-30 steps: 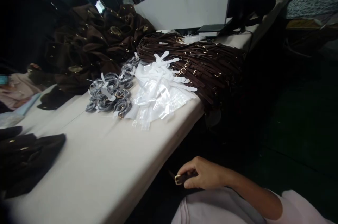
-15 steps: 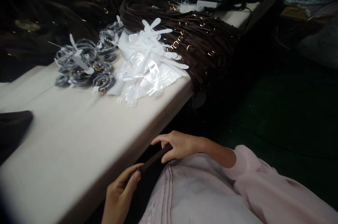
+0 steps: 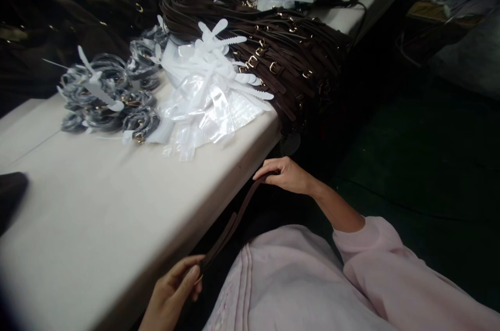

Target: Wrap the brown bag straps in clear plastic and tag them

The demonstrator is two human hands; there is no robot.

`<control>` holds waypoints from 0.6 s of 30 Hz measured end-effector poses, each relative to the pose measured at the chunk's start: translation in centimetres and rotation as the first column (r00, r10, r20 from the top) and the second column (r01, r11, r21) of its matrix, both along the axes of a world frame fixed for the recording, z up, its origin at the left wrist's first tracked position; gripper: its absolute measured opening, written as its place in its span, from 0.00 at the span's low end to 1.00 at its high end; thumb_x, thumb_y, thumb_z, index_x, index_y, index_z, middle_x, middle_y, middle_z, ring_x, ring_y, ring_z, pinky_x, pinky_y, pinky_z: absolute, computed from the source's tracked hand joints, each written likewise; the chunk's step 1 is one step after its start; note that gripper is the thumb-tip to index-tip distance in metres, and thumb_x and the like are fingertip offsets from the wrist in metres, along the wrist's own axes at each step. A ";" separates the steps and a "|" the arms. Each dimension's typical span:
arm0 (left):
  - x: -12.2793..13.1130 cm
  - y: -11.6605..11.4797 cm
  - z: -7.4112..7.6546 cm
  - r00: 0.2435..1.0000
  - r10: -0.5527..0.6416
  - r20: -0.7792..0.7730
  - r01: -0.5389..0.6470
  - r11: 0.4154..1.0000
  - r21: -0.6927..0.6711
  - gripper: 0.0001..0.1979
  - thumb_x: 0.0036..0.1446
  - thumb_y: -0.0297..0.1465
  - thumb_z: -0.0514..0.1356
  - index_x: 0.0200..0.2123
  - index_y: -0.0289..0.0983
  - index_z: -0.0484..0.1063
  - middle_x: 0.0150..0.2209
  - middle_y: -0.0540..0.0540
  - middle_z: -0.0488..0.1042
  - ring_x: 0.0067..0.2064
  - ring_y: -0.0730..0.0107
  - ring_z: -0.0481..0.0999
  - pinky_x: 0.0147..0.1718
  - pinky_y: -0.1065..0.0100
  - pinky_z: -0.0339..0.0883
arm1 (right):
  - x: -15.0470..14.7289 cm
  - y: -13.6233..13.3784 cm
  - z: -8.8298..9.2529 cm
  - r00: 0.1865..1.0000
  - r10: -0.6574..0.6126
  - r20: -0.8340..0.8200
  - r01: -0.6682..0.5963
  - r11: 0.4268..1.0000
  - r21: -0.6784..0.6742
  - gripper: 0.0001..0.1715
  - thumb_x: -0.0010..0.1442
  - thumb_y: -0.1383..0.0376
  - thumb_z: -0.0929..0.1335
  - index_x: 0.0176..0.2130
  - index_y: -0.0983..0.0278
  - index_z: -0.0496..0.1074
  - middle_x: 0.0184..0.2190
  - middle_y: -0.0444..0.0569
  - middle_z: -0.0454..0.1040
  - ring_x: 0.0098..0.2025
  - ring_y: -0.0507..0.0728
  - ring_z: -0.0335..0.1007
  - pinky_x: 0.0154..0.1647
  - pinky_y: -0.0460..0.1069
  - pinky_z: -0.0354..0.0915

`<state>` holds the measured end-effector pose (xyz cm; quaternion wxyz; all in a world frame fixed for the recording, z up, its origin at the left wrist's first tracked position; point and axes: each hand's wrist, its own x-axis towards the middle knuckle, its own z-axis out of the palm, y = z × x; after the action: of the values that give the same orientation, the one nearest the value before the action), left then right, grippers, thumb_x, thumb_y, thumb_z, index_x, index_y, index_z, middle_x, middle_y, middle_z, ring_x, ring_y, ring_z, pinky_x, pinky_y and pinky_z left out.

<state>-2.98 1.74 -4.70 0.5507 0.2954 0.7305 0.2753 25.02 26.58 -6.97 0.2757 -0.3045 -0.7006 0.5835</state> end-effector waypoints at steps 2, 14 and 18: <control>1.0 0.8 0.4 0.992 -0.054 0.118 0.053 0.999 0.012 0.25 0.55 0.49 0.61 0.45 0.35 0.76 0.25 0.47 0.74 0.27 0.68 0.71 0.31 0.67 0.66 | -0.5 0.1 -0.3 0.993 -0.073 -0.092 0.070 0.997 -0.037 0.09 0.56 0.63 0.72 0.38 0.62 0.81 0.33 0.47 0.76 0.36 0.53 0.73 0.39 0.47 0.67; 4.4 2.5 0.6 0.988 -0.053 0.143 0.032 0.989 0.144 0.20 0.58 0.44 0.60 0.48 0.37 0.74 0.28 0.50 0.69 0.30 0.72 0.64 0.30 0.71 0.59 | -2.0 -4.7 -8.6 0.940 -0.294 0.174 0.335 0.892 -0.304 0.26 0.52 0.61 0.74 0.51 0.62 0.73 0.51 0.52 0.71 0.50 0.58 0.70 0.52 0.54 0.68; 4.1 1.9 1.0 0.991 -0.047 0.122 0.030 0.990 0.138 0.20 0.59 0.45 0.60 0.48 0.38 0.72 0.29 0.50 0.68 0.31 0.72 0.64 0.31 0.71 0.60 | -2.2 -7.7 -8.4 0.988 0.088 0.128 0.022 0.736 -0.677 0.26 0.53 0.48 0.73 0.37 0.71 0.77 0.32 0.56 0.78 0.32 0.57 0.75 0.36 0.52 0.71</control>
<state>1.11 3.62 -3.66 0.5794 0.3282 0.6682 0.3317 22.77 18.89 -15.36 0.0817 -0.4146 -0.4653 0.7778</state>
